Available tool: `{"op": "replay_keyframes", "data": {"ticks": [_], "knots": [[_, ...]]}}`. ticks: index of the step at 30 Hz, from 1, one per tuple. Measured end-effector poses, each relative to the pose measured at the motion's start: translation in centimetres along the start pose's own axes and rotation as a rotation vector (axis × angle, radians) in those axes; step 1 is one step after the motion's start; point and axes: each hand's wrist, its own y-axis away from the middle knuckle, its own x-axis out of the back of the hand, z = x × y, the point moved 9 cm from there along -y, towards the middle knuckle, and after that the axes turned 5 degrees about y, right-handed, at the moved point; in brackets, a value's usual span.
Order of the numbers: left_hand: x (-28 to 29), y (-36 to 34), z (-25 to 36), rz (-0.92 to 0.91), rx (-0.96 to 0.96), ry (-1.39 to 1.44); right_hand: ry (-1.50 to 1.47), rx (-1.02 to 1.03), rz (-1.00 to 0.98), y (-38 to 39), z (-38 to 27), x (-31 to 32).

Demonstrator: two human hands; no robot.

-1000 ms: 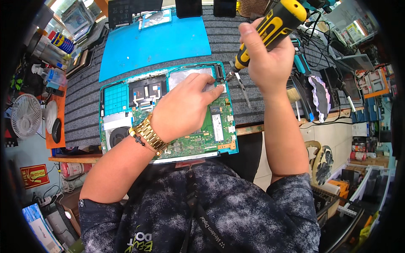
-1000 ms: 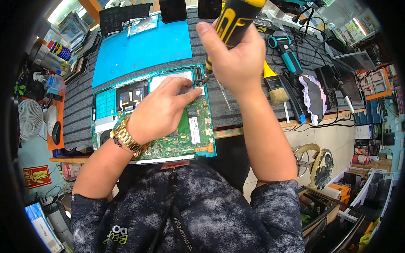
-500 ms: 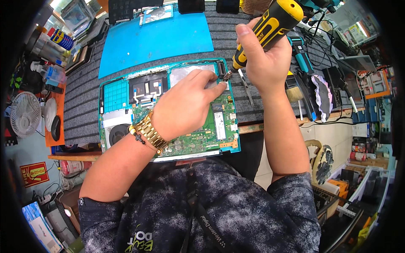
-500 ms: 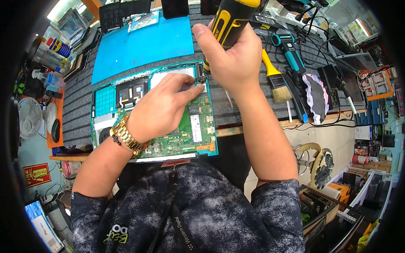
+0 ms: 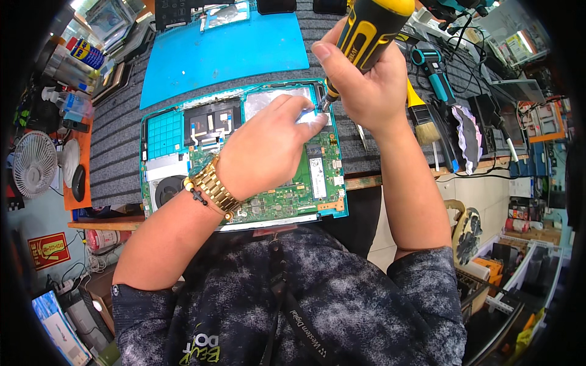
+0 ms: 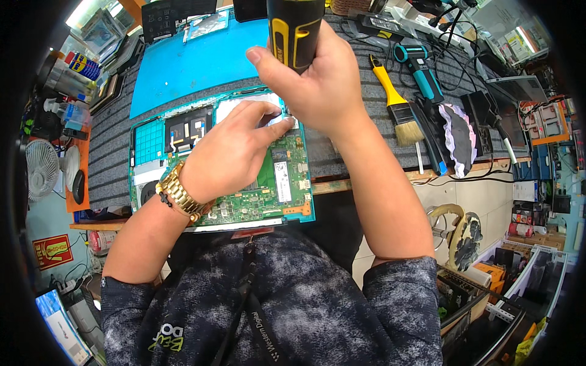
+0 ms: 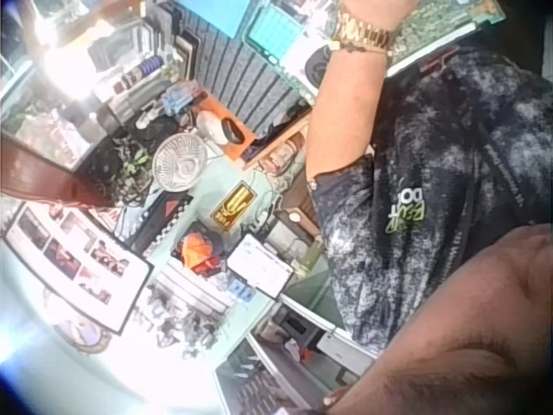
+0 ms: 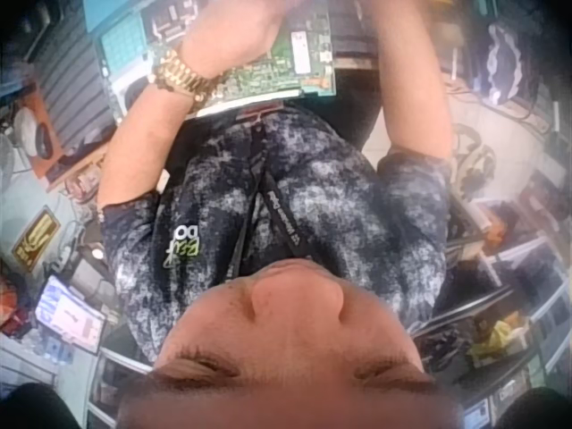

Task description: The person repairs a laptop by using a screwdriver and tweezers to secure internal components, brushes dust off a battery, and aligns the battery and a speaker within the laptop chassis.

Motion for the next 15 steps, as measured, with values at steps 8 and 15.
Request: {"op": "replay_keyframes", "data": {"ticks": [8,15], "knots": [[0.1,-0.1,0.0,0.009,-0.011,0.008,-0.020,-0.040,-0.003,0.0,0.1,0.1],[0.1,-0.2,0.1,0.009,-0.002,0.031,-0.053,-0.008,0.079,0.1,0.7,1.4]]}}
